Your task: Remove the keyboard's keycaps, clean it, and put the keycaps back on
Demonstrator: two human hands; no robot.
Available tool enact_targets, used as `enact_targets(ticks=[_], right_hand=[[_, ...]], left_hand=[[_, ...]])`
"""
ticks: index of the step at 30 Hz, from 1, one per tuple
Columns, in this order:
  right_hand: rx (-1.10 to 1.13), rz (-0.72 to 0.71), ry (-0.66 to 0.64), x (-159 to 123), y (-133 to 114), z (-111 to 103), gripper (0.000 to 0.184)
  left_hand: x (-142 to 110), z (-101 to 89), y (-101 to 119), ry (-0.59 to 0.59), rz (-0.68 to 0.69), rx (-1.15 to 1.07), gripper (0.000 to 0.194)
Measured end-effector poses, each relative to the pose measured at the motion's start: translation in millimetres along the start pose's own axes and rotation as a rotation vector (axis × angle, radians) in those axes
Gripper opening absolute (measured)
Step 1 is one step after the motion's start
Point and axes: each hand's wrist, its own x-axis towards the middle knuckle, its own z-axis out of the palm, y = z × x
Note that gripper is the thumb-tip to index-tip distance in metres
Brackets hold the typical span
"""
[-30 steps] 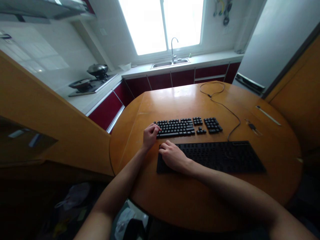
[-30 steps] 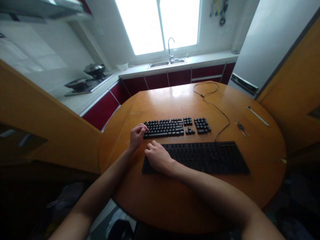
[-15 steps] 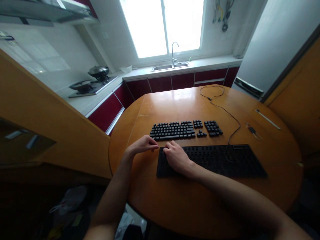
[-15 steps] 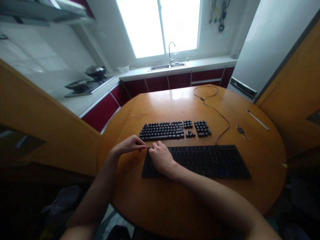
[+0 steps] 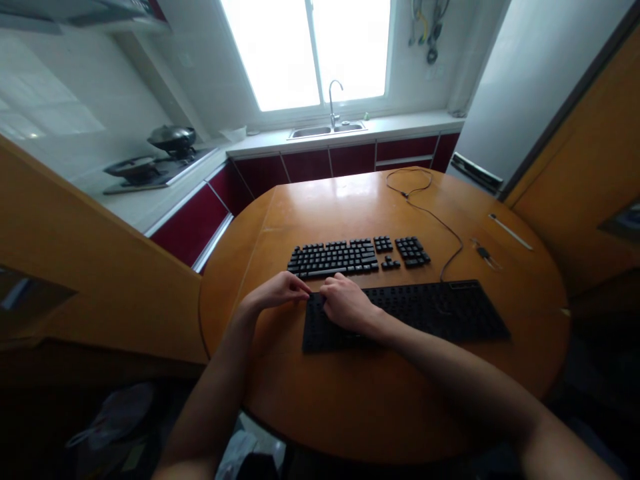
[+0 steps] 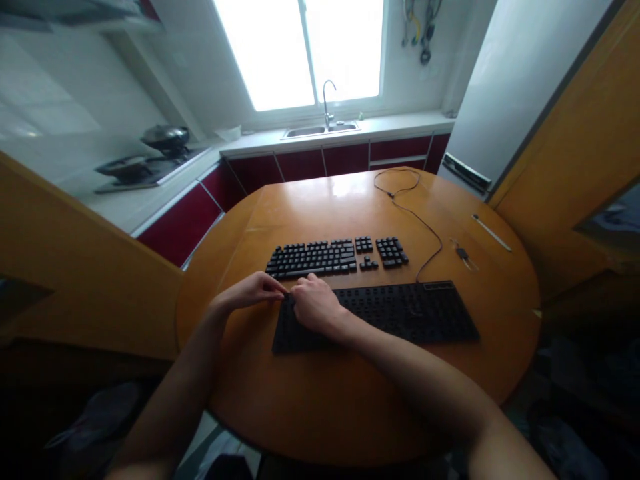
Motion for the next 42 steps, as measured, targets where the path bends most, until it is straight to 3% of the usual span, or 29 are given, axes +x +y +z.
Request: enact_targets(ticks=[3, 8, 14, 19, 27, 35, 42], right_hand=[[0.075, 0.027, 0.066, 4, 7, -2, 0.019], [0.144, -0.117, 0.025, 6, 12, 11, 0.026], [0.137, -0.031, 0.109, 8, 18, 7, 0.019], [0.197, -0.187, 0.055, 8, 11, 15, 0.026], [0.061, -0.131, 0.062, 3, 3, 27, 0.022], [-0.003, -0.080, 0.105, 1, -4, 36, 0.020], [-0.077, -0.078, 0.119, 0, -9, 38, 0.018]], left_hand=[[0, -0.2, -1, 0.012, 0.007, -0.016, 0.032], [0, -0.2, -1, 0.015, 0.013, 0.000, 0.030], [0, -0.6, -1, 0.021, 0.019, 0.005, 0.028], [-1, -1.4, 4, -0.035, 0.063, 0.004, 0.027], [0, -1.0, 1, -0.029, 0.063, 0.002, 0.027], [0, 1.1, 13, -0.019, 0.141, 0.053, 0.035], [8, 10.3, 5, 0.059, 0.134, 0.157, 0.038]])
